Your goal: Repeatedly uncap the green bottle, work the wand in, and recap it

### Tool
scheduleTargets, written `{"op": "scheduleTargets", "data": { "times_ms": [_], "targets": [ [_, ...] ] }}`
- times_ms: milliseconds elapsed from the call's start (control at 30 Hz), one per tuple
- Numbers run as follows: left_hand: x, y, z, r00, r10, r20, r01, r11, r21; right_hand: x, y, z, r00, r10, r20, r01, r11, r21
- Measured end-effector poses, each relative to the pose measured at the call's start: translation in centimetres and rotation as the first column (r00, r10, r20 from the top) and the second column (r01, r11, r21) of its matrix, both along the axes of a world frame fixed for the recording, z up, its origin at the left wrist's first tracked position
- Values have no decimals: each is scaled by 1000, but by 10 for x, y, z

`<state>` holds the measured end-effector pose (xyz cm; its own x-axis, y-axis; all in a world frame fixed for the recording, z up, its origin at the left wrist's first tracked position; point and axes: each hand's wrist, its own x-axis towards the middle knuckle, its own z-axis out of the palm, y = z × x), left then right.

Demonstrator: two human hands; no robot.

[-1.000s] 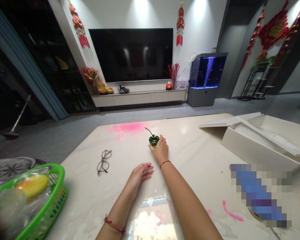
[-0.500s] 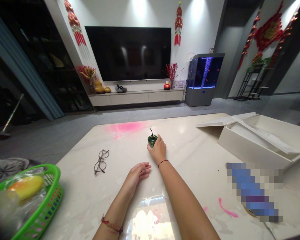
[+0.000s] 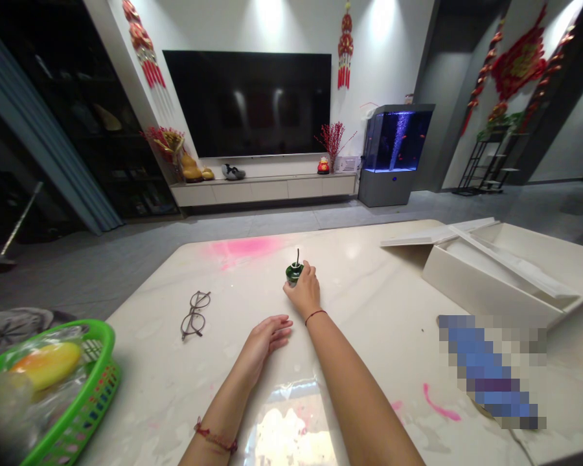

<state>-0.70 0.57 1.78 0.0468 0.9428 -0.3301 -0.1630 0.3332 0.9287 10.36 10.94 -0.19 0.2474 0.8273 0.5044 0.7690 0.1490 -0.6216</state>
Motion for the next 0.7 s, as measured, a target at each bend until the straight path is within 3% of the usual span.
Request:
{"op": "scheduleTargets", "data": {
  "times_ms": [467,700],
  "targets": [
    [0,2,-2,1000,10,3,-10,1000,-11,1,4,-4,993,115,-10,-114,991,68],
    [0,1,-1,1000,10,4,-10,1000,-16,2,-2,-1,999,44,-32,-46,997,-63]
  ]
}}
